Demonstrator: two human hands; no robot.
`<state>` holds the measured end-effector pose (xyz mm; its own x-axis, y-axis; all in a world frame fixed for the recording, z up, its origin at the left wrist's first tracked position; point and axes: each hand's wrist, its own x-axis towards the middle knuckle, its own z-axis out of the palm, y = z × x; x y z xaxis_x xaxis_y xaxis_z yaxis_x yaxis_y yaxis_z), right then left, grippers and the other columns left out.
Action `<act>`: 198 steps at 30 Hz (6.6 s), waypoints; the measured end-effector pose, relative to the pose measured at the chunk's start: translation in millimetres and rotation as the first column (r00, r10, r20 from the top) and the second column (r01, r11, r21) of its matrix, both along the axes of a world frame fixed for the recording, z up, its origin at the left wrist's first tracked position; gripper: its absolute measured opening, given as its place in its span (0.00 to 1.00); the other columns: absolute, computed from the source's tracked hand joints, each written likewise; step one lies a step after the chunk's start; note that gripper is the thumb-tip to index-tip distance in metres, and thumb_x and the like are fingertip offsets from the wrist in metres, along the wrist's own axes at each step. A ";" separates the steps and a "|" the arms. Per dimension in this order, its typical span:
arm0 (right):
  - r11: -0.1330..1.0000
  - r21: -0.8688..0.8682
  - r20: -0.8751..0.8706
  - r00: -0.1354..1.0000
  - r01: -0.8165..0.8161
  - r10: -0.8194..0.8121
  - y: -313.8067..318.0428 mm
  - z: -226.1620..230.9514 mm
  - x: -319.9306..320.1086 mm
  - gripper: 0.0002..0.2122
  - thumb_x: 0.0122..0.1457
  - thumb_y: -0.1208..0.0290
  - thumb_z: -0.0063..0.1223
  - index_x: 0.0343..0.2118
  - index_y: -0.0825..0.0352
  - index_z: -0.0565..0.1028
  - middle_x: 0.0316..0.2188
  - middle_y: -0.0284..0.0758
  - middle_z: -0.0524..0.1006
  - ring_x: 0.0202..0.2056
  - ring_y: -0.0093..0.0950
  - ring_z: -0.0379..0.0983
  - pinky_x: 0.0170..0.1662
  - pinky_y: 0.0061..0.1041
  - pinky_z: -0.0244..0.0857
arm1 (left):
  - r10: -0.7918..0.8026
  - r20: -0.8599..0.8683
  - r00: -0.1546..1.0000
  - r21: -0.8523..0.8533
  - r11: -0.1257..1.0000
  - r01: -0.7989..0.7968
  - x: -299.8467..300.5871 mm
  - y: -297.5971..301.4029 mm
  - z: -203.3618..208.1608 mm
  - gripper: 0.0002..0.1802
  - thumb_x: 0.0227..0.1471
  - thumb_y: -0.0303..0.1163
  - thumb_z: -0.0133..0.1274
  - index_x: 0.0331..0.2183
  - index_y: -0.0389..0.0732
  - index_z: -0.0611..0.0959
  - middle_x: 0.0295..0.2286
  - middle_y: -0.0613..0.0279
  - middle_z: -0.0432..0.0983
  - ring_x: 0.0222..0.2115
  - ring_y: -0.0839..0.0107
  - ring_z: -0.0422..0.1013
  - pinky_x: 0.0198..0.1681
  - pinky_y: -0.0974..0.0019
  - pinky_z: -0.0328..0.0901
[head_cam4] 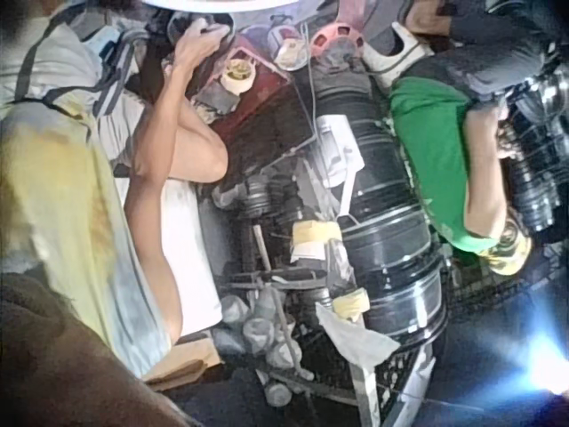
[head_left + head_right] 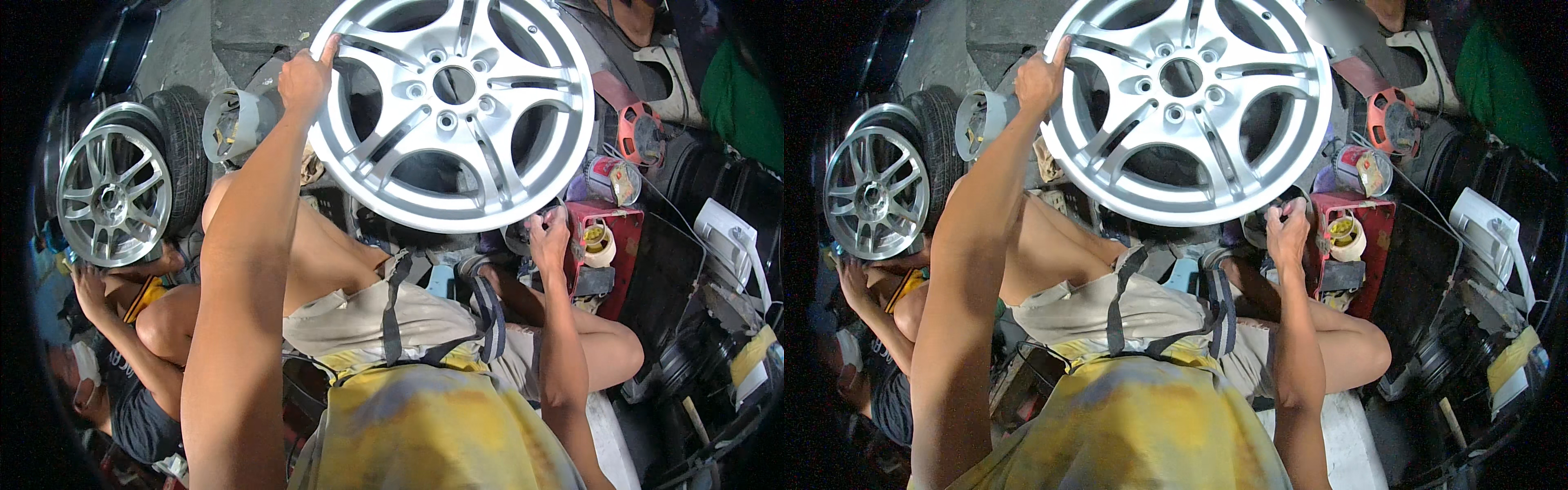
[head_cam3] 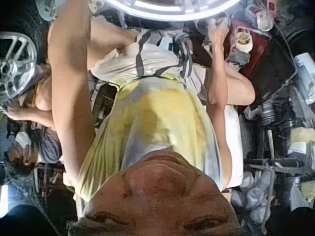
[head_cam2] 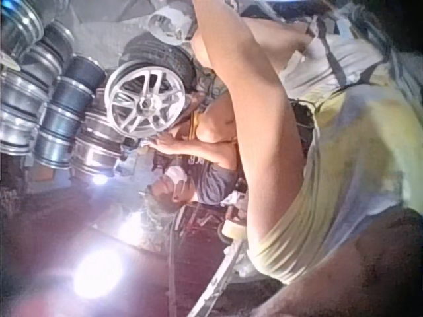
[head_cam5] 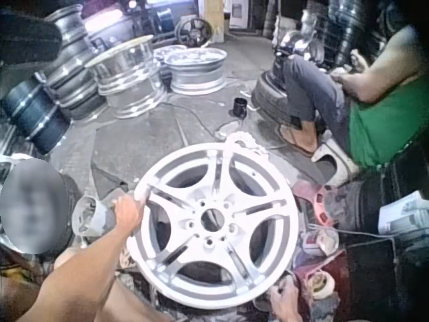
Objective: The person sits on the floor and scrubs a silver alloy wheel rim with a cloth. They wipe the spokes and outer edge, occasionally dipping the cloth into a container. Another person is visible in the background working on a different wheel.
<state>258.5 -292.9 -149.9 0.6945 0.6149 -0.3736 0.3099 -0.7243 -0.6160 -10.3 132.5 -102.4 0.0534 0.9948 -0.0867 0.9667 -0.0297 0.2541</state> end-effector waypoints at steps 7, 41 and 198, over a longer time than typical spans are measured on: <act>0.995 0.050 0.153 0.985 -0.084 0.076 -1.3 9.1 -0.9 0.09 0.56 0.74 0.54 0.35 0.74 0.68 0.31 0.50 0.76 0.37 0.49 0.76 0.44 0.42 0.67 | 0.004 0.037 0.999 -0.005 1.000 -0.004 -1.1 3.3 -6.3 0.48 0.57 0.73 0.43 0.42 0.32 0.85 0.40 0.34 0.80 0.46 0.39 0.75 0.52 0.43 0.68; 0.801 0.265 0.278 0.838 -0.537 0.469 72.4 154.8 -139.6 0.10 0.60 0.77 0.58 0.43 0.71 0.81 0.34 0.44 0.71 0.35 0.40 0.71 0.40 0.38 0.67 | 0.510 0.532 0.676 -0.839 0.206 0.504 38.6 -227.2 69.1 0.42 0.70 0.60 0.28 0.44 0.31 0.82 0.34 0.51 0.78 0.34 0.67 0.73 0.40 0.62 0.69; 0.578 0.311 0.025 0.614 -0.755 0.789 150.6 63.8 -138.7 0.06 0.59 0.81 0.49 0.35 0.74 0.78 0.33 0.50 0.75 0.38 0.51 0.74 0.42 0.45 0.68 | 0.036 0.226 0.973 -0.005 0.999 -0.036 -20.0 -31.4 -15.6 0.42 0.64 0.65 0.38 0.50 0.30 0.75 0.39 0.31 0.80 0.44 0.34 0.76 0.50 0.41 0.68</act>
